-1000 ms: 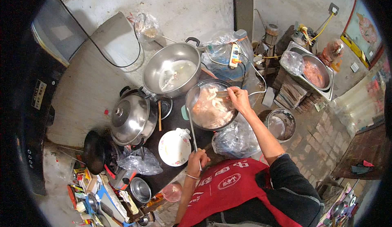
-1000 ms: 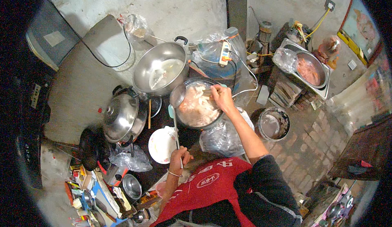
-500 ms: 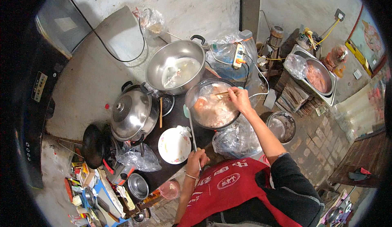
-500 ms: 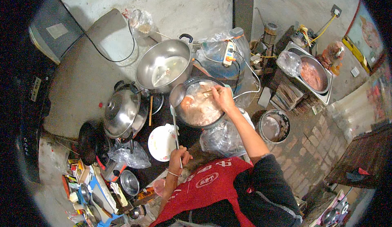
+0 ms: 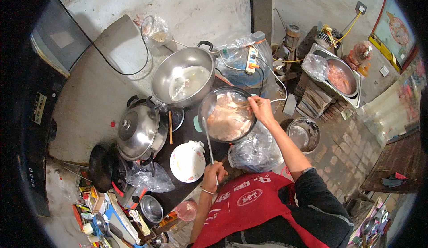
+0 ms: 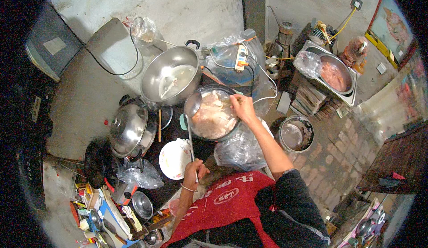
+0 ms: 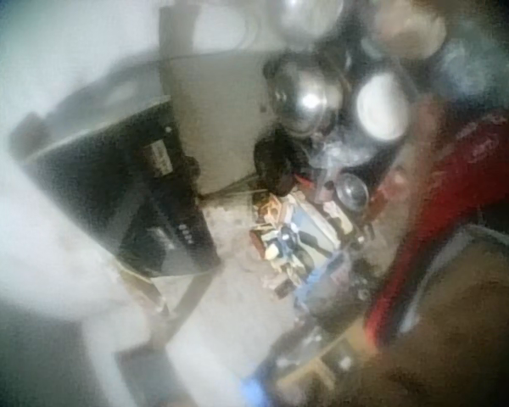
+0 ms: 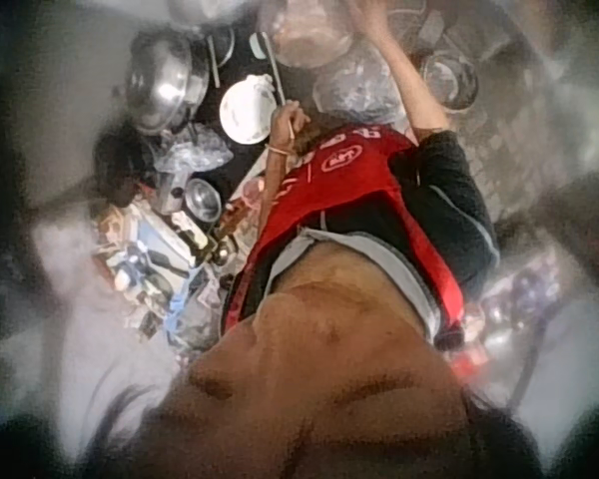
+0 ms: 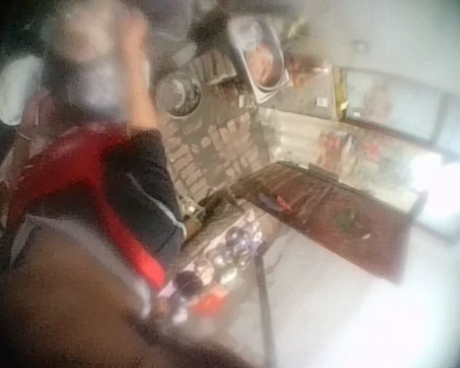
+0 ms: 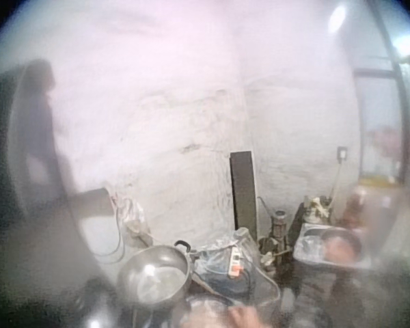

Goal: The person uses chopsticks and a ladle to stir and transfer pieces of meat from a boiling pot to a white plate. The person repeatedly scoops and places the meat until the plate is filled.

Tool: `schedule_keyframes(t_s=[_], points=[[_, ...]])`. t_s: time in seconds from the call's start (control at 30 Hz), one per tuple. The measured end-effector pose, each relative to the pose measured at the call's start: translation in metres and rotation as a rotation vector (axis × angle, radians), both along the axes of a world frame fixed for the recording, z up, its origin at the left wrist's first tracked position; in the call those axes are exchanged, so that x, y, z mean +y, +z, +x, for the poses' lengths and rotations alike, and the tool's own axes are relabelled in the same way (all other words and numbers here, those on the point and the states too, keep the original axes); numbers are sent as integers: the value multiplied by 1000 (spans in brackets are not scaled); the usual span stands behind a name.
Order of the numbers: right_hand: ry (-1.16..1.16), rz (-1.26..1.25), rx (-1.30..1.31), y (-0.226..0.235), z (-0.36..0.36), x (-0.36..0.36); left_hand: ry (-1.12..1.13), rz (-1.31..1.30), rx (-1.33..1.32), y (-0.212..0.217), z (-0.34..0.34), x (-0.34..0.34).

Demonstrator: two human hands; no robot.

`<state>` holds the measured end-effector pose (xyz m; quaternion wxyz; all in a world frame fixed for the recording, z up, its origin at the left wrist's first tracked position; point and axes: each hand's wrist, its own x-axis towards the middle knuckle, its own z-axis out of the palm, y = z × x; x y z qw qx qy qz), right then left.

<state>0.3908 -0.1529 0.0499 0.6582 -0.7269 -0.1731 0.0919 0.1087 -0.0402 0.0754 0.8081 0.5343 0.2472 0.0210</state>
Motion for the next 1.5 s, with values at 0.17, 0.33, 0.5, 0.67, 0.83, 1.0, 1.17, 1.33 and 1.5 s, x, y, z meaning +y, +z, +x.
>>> schedule_keyframes(t_s=[0.17, 0.33, 0.5, 0.67, 0.83, 1.0, 1.17, 1.33, 1.5], points=[[80, 26, -151, 31, -16, 19, 31, 21, -2, 10, -4, 0], [186, -1, -250, 30, -21, 35, 81, -19, 14, -1, -9, 2], [125, -71, -196, -5, -13, 24, 83, 3, 4, 1, -11, 0], [18, -87, -175, 11, -7, -12, 61, 16, 13, 6, -11, 0], [-9, -18, -148, 47, 0, -33, 58, 1, 17, 5, -9, -2], [14, -20, -323, 20, 14, 1, 20, -13, -3, 1, -3, -1], [205, -132, -287, 28, -2, 22, 28, 25, 24, 7, -4, 0], [201, -12, -155, 37, -19, 19, 68, 5, 28, -3, -10, 4], [173, -26, -167, 8, -18, 27, 80, -18, 17, 0, -4, 3]])
